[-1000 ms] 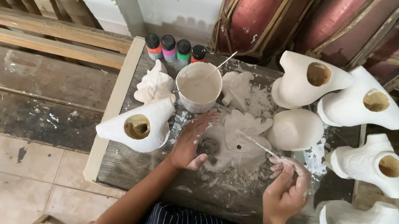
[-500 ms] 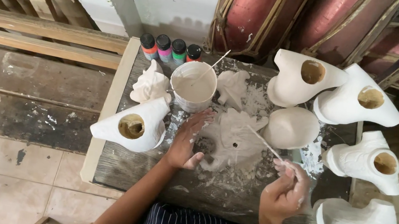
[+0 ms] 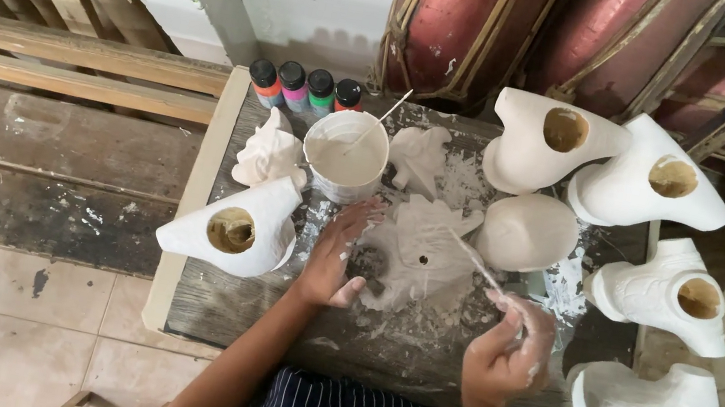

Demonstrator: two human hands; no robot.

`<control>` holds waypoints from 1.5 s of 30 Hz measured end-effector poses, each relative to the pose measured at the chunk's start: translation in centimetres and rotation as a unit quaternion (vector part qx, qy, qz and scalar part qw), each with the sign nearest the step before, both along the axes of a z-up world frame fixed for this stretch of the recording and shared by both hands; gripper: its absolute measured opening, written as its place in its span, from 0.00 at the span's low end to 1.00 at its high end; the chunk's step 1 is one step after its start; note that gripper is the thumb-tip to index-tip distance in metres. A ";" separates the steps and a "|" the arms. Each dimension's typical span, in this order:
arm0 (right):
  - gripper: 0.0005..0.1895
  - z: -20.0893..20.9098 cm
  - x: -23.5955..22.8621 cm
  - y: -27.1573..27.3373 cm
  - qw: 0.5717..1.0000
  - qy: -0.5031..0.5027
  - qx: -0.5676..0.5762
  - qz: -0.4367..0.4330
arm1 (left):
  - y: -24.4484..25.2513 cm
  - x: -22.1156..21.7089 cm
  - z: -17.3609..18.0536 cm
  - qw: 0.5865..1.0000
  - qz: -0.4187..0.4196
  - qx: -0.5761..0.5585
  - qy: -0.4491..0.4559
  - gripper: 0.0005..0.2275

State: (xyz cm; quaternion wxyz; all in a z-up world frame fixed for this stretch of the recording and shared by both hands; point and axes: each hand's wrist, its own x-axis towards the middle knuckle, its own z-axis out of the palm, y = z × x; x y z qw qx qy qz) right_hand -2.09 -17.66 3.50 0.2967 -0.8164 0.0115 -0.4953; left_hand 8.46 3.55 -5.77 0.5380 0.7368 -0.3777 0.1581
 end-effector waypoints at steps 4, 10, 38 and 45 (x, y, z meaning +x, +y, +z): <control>0.05 -4.0 -1.1 -0.2 0.997 0.022 -0.008 0.070 | 0.0 -0.1 0.9 0.999 -0.004 0.016 0.028 0.34; 0.10 0.9 0.1 0.2 0.998 0.029 -0.033 -0.036 | -0.1 -0.1 1.3 1.000 -0.005 -0.016 0.024 0.33; 0.09 -4.6 0.9 -1.4 0.998 -0.027 -0.054 0.006 | -0.7 0.8 0.4 0.998 0.004 -0.045 -0.050 0.33; 0.09 -4.4 0.9 -0.7 0.998 -0.037 -0.046 0.036 | -0.6 0.6 0.0 0.998 0.007 -0.041 -0.045 0.34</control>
